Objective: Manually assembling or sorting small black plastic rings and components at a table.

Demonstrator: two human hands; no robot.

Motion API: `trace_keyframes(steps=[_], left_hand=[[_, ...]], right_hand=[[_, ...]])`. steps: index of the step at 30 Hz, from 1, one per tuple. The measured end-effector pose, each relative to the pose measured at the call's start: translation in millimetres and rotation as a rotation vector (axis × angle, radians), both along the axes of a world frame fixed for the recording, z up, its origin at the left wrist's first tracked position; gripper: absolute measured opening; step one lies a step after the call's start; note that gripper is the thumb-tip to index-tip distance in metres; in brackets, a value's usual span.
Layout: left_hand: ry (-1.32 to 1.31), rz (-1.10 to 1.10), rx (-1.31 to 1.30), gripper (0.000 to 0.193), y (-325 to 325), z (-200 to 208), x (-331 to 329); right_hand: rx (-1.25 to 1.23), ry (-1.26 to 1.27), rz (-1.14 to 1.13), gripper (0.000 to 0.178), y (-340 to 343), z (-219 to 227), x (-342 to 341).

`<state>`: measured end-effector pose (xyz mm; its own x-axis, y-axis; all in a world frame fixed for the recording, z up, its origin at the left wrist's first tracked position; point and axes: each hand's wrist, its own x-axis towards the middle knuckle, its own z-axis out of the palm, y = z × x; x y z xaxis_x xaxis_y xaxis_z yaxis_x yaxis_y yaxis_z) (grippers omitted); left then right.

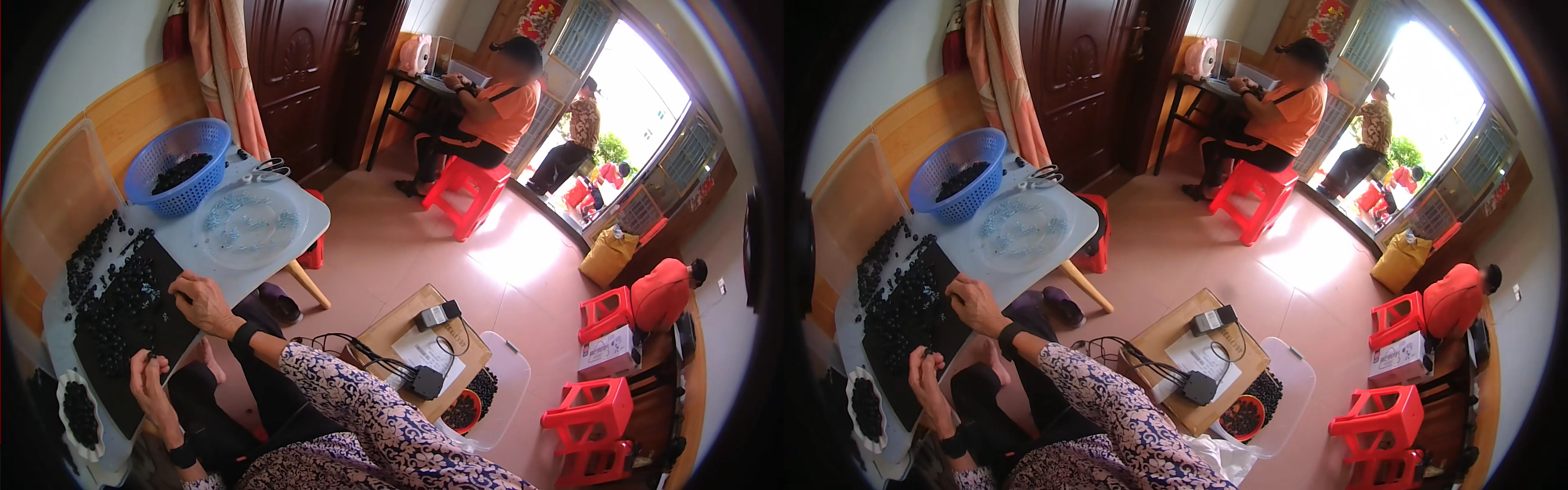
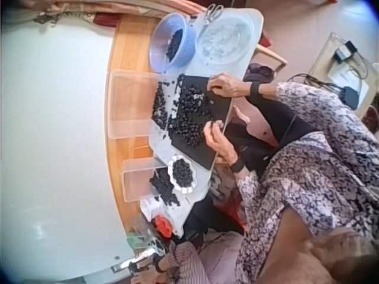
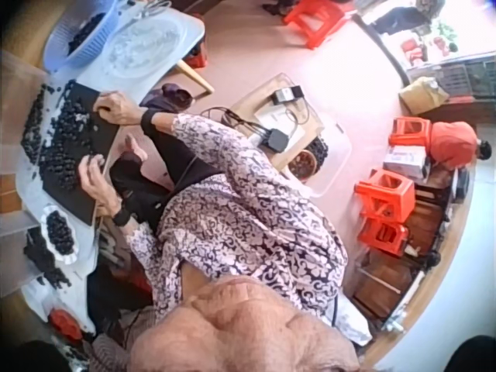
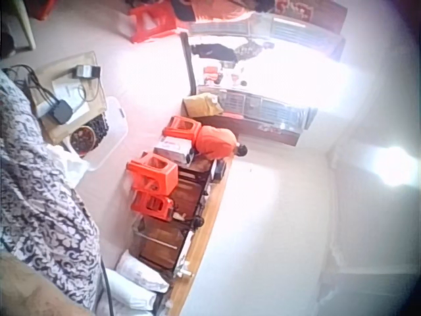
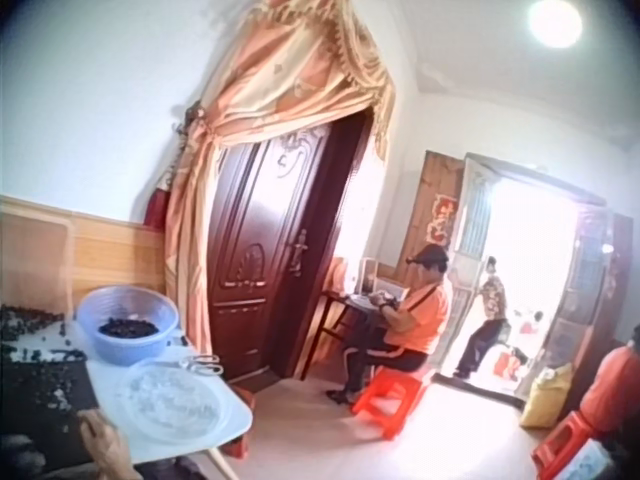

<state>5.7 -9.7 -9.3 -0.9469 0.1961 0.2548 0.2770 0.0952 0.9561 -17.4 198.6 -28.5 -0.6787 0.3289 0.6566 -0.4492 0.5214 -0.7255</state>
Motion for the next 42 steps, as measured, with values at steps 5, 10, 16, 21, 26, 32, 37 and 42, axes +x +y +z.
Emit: trace_keyframes(steps=[5, 10, 16, 21, 26, 32, 37, 42], left_hand=[[-0.092, 0.031, 0.059, 0.018, -2, -1, -4], [-0.117, 0.040, 0.068, 0.017, -1, -3, -3], [-0.243, -0.023, 0.118, 0.026, -10, -6, -7], [-0.253, -0.007, 0.130, 0.027, -10, -5, -6], [-0.232, -0.007, 0.092, 0.028, -11, -10, -8], [-0.244, -0.001, 0.077, 0.030, -10, -8, -5], [-0.239, 0.069, 0.097, 0.027, 0, 0, 0], [-0.268, 0.131, 0.107, 0.026, -7, 3, 2]], right_hand=[[-0.031, -0.051, 0.015, 0.011, 0, 3, 2], [-0.002, -0.114, 0.014, 0.012, -1, 3, 4], [-0.080, -0.197, 0.040, 0.009, -17, 9, 9], [-0.139, -0.129, 0.114, 0.012, -29, 14, 16], [-0.201, -0.167, 0.211, 0.012, -35, 17, 20], [-0.332, -0.226, 0.348, 0.010, -47, 21, 19], [-0.388, -0.268, 0.479, 0.009, -49, 20, 17], [-0.448, -0.305, 0.661, 0.010, -55, 25, 18]])
